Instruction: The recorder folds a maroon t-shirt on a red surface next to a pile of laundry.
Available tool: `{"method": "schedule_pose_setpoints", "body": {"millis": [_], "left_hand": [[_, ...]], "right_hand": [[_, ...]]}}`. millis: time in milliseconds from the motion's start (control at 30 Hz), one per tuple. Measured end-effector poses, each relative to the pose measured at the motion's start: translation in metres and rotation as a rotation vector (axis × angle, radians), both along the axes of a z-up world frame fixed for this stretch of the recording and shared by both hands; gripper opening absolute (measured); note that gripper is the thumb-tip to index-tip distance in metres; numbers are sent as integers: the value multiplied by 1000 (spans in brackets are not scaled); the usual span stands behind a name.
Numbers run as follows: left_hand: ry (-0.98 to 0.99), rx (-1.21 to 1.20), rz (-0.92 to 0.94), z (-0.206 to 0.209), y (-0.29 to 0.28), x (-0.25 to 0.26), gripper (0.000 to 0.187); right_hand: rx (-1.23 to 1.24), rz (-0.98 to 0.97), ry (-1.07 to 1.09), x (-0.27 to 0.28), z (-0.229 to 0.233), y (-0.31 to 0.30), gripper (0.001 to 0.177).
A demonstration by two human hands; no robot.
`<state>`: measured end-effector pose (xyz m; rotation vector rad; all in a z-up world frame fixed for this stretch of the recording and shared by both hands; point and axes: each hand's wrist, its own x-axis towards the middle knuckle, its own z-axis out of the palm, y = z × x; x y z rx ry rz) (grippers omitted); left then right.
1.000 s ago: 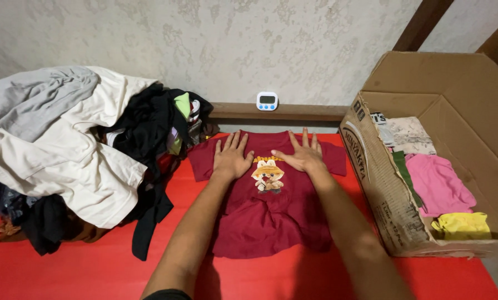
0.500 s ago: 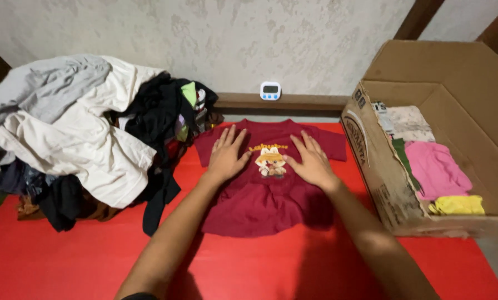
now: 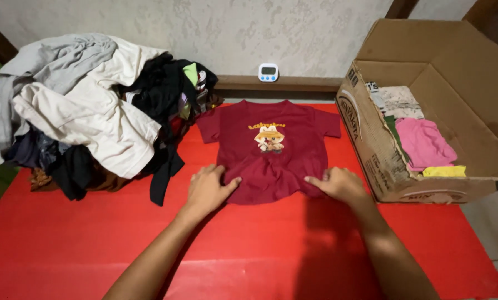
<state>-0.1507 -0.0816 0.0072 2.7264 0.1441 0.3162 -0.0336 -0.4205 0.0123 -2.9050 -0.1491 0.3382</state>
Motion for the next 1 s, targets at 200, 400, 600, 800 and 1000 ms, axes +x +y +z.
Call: {"method": "schedule_pose_setpoints", "body": {"millis": [200, 400, 600, 800, 1000], "left_hand": [[-192, -511, -46, 3, -13, -3, 29], [-209, -664, -32, -14, -10, 1, 27], [-255, -760, -24, -32, 0, 11, 28], [-223, -838, -14, -25, 8, 11, 26], [-204, -804, -29, -22, 19, 11, 30]], "right_hand": [[838, 236, -47, 37, -77, -17, 50], [1221, 29, 392, 48, -108, -27, 66], [1180, 381, 502, 21, -55, -14, 80], [1122, 424, 456, 11, -36, -21, 102], [452, 505, 383, -12, 5, -13, 104]]}}
